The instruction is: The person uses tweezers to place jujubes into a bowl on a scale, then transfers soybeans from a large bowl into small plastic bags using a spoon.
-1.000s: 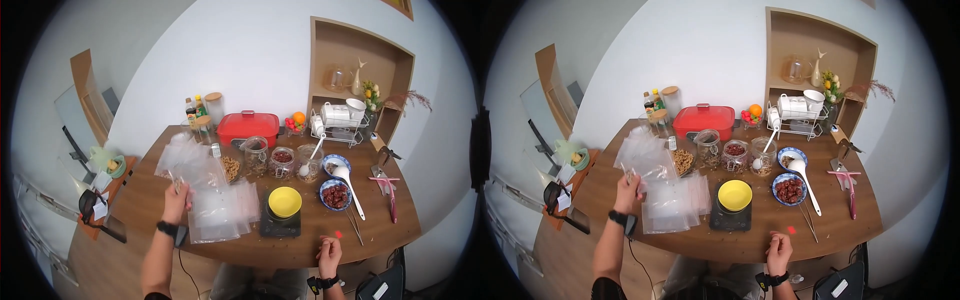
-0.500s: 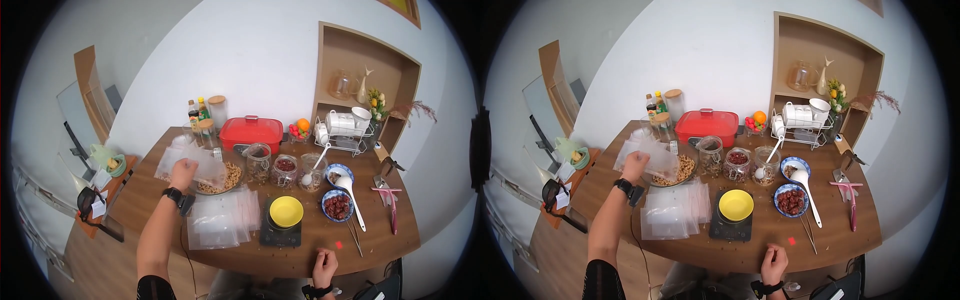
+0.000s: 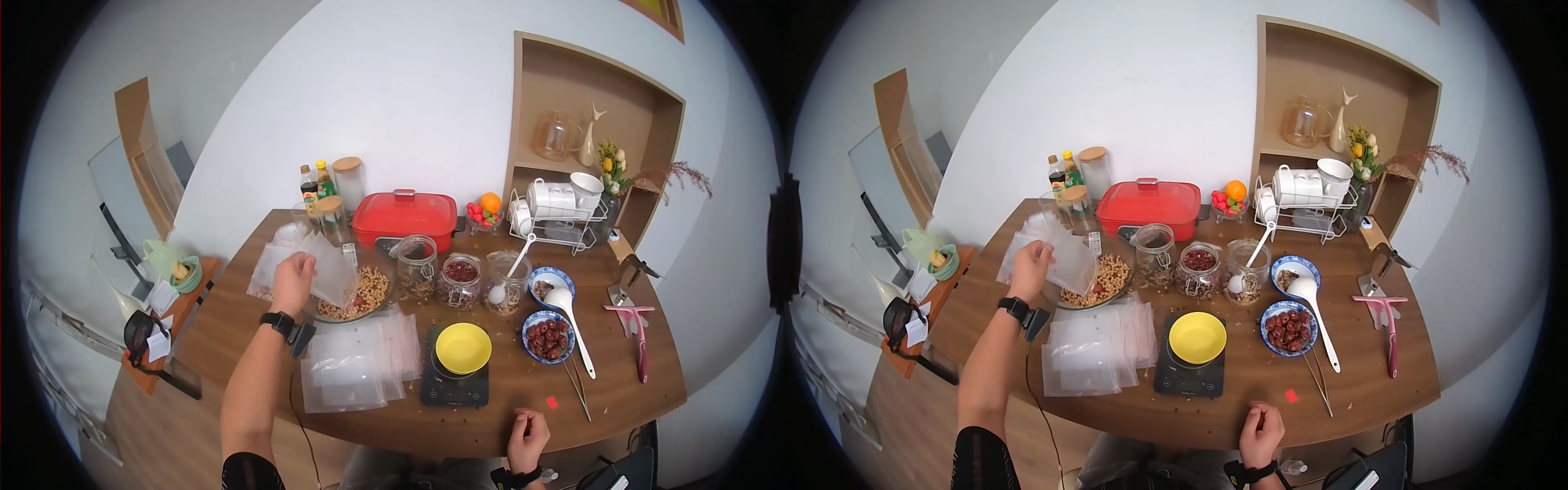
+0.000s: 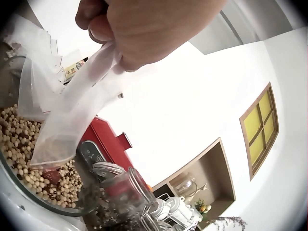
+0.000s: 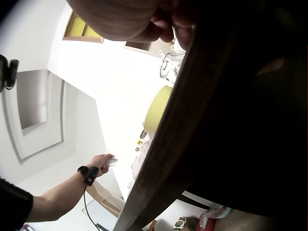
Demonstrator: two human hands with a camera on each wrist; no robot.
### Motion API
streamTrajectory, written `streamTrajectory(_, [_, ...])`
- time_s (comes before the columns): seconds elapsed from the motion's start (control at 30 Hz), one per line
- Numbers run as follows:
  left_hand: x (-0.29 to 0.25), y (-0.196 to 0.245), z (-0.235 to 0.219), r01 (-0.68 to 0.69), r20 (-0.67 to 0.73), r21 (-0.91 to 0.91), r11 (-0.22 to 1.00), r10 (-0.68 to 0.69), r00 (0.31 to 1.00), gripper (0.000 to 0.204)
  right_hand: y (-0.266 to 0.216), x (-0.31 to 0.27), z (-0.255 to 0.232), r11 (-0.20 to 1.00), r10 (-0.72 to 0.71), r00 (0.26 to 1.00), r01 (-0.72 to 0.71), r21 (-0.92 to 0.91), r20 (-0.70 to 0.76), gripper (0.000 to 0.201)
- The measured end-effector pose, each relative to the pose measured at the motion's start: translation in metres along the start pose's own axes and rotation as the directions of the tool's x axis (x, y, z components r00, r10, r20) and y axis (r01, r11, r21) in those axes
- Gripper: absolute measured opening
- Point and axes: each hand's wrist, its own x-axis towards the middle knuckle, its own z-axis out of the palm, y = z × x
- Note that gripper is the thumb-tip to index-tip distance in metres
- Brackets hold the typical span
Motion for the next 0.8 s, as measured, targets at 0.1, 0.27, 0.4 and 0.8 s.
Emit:
streamTrajectory(0.1, [-0.005, 0.008, -0.01, -0.004, -0.028, -0.053, 0.999, 0.002, 1.0, 0.024, -0.002, 0.001, -0.001, 0.999, 0.041, 0.999, -0.041, 0.01, 0.023, 0.015])
streamTrajectory(0.27, [-0.014, 0.022, -0.028, -0.04, -0.111, 0.162, 0.986, 0.059, 0.992, 0.023, 0.007, -0.001, 0.004, 0.999, -0.008, 1.0, 0.008, 0.037, -0.008, 0.016])
streamTrajectory(0.4, [-0.018, 0.022, -0.032, -0.073, -0.163, 0.337, 0.939, 0.134, 0.977, 0.021, 0.0, -0.001, 0.002, 1.0, -0.008, 1.0, 0.008, -0.01, 0.001, 0.016])
streamTrajectory(0.8, [-0.057, -0.001, -0.036, 0.012, -0.204, 0.329, 0.944, 0.058, 0.977, 0.019, 0.003, -0.002, 0.002, 1.0, 0.02, 1.0, -0.02, -0.003, 0.021, 0.017])
